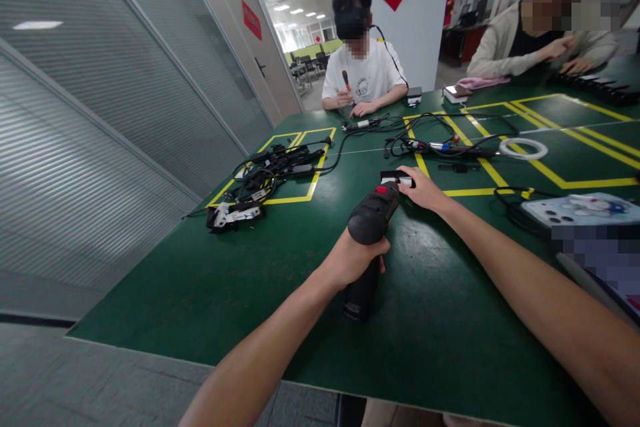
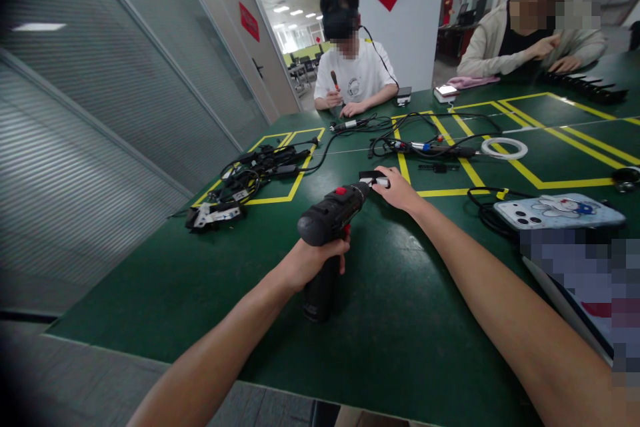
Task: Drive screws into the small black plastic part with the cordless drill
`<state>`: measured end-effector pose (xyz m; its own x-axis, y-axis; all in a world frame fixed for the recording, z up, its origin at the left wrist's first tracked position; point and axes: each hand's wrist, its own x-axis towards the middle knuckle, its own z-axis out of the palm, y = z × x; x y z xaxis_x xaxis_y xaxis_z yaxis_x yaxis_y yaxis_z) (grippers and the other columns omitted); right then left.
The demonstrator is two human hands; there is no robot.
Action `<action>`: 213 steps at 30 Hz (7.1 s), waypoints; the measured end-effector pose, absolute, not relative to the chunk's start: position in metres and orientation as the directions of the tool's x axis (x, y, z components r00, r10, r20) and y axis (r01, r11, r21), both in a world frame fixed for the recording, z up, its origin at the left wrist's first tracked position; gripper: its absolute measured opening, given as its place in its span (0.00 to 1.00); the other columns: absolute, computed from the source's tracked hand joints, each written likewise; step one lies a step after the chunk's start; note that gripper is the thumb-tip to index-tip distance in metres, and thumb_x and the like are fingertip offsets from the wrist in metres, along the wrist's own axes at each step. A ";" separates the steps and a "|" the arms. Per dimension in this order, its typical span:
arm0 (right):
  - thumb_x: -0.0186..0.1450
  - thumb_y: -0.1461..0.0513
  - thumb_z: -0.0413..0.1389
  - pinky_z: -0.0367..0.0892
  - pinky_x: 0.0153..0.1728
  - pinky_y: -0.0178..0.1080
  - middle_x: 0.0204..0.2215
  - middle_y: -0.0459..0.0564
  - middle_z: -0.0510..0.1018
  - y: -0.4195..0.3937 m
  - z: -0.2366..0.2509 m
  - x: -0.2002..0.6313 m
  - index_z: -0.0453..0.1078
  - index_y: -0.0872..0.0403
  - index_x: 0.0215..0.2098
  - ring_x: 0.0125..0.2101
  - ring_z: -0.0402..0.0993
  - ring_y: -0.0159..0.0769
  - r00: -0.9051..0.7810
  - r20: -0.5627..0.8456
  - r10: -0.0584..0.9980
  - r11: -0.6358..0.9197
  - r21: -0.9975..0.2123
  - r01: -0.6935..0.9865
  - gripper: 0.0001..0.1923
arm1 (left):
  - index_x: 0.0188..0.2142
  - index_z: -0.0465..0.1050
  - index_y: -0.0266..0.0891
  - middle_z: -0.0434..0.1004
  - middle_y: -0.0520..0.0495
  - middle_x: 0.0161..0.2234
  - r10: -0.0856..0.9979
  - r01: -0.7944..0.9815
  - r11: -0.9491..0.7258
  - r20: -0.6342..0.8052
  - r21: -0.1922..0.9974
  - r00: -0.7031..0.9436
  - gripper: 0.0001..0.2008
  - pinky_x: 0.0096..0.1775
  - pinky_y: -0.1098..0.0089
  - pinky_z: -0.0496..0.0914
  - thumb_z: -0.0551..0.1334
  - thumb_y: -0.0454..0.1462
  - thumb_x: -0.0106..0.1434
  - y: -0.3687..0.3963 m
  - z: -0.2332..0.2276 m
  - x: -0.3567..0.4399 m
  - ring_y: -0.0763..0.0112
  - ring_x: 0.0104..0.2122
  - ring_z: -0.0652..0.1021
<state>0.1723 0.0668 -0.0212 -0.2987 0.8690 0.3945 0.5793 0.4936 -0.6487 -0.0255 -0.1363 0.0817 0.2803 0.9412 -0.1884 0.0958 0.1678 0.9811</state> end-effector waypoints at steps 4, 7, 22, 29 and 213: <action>0.62 0.57 0.57 0.64 0.55 0.48 0.50 0.53 0.69 0.067 -0.021 0.173 0.66 0.47 0.57 0.50 0.71 0.45 -0.298 0.391 0.871 0.490 -0.658 0.571 0.25 | 0.36 0.63 0.37 0.68 0.55 0.25 0.940 0.096 0.182 -0.202 0.979 0.274 0.11 0.22 0.73 0.66 0.61 0.32 0.53 -0.137 0.083 -0.025 0.76 0.17 0.73; 0.62 0.56 0.57 0.65 0.55 0.48 0.49 0.52 0.69 0.067 -0.022 0.173 0.66 0.47 0.57 0.49 0.71 0.45 -0.297 0.383 0.875 0.484 -0.661 0.574 0.25 | 0.37 0.63 0.37 0.68 0.55 0.26 0.938 0.099 0.194 -0.214 0.976 0.272 0.11 0.22 0.73 0.66 0.61 0.32 0.53 -0.137 0.084 -0.025 0.76 0.17 0.73; 0.62 0.56 0.56 0.64 0.55 0.49 0.51 0.52 0.68 0.069 -0.022 0.171 0.65 0.46 0.59 0.49 0.71 0.44 -0.290 0.356 0.888 0.459 -0.664 0.590 0.26 | 0.37 0.65 0.37 0.68 0.54 0.26 0.941 0.125 0.164 -0.194 0.978 0.277 0.10 0.23 0.72 0.67 0.62 0.33 0.54 -0.134 0.081 -0.026 0.75 0.18 0.73; 0.62 0.57 0.56 0.64 0.56 0.48 0.50 0.52 0.68 0.070 -0.021 0.171 0.65 0.46 0.58 0.50 0.70 0.44 -0.298 0.367 0.881 0.473 -0.663 0.580 0.25 | 0.35 0.65 0.37 0.68 0.54 0.25 0.944 0.126 0.149 -0.179 0.981 0.278 0.09 0.23 0.72 0.67 0.62 0.33 0.54 -0.135 0.082 -0.025 0.75 0.18 0.73; 0.63 0.57 0.56 0.65 0.55 0.48 0.49 0.53 0.69 0.067 -0.018 0.171 0.65 0.47 0.58 0.49 0.70 0.45 -0.301 0.350 0.887 0.462 -0.666 0.586 0.25 | 0.38 0.65 0.37 0.68 0.53 0.30 0.943 0.096 0.156 -0.177 0.983 0.283 0.10 0.23 0.72 0.66 0.61 0.33 0.55 -0.134 0.077 -0.028 0.76 0.18 0.73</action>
